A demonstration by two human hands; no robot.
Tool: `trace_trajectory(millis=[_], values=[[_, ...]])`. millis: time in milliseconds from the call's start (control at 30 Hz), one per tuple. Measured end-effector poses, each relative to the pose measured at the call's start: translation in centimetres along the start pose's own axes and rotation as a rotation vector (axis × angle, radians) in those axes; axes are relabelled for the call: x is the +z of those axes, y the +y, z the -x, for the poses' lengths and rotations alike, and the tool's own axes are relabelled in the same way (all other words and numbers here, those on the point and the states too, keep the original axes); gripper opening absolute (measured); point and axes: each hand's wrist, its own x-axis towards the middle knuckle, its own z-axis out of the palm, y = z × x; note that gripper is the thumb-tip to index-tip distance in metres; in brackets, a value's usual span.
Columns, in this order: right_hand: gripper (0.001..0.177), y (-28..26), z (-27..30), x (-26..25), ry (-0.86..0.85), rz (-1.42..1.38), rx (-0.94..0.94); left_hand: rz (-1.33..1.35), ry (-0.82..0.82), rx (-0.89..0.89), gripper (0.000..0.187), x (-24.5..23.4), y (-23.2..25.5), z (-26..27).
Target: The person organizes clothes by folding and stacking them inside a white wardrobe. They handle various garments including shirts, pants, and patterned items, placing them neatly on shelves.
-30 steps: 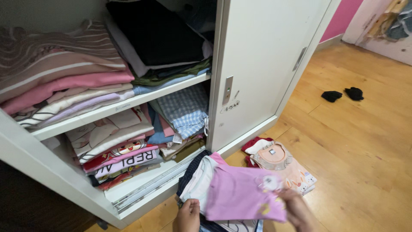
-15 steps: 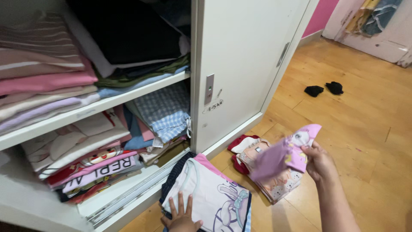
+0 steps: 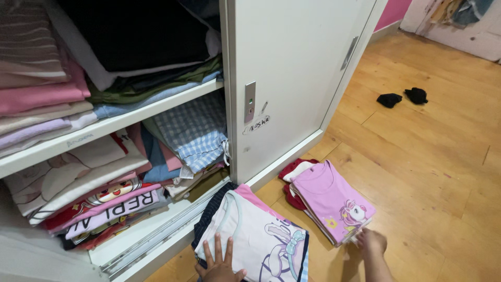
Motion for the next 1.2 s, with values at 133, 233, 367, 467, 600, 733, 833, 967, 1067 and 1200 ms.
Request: trace_trajectory(millis=[133,233,367,467,600,733,833,967,1067,1200], values=[[0.025,1.3,3.7,4.2,-0.178,0.334,-0.210,0.023,-0.044,-0.012,0.111,-1.4,0.7,1.7],[0.023,4.4,9.5,6.8,-0.562,0.387,0.111,0.063,-0.041,0.020,0.110,-2.4,0.7,3.1],[0.029,6.1,14.0,7.6,-0.487,0.301,0.089,0.134,0.079,0.090,0.105,-1.9,-0.4,4.2],[0.052,7.2,15.4,7.7,-0.355,0.533,0.020,0.268,0.241,0.123,0.091,-0.2,-1.7,3.7],[0.048,9.4,16.1,7.6,-0.227,0.676,-0.206,0.430,0.436,0.083,0.081,2.7,-2.9,2.3],[0.053,10.5,16.1,7.6,-0.133,0.824,-0.337,0.470,0.608,0.109,0.082,3.9,-3.1,1.5],[0.058,10.2,15.6,7.7,-0.144,0.798,-0.239,0.496,0.592,0.110,0.080,3.6,-3.2,1.1],[0.043,10.2,15.4,7.7,-0.297,0.490,-0.017,0.544,0.642,0.146,0.078,3.3,-2.9,0.6],[0.042,10.4,16.1,8.3,-0.424,0.254,-0.134,0.579,0.779,0.204,0.077,3.6,-2.5,0.3],[0.055,8.3,17.6,8.6,-0.620,-0.007,-0.225,0.632,0.959,0.237,0.067,3.5,-2.5,0.8]])
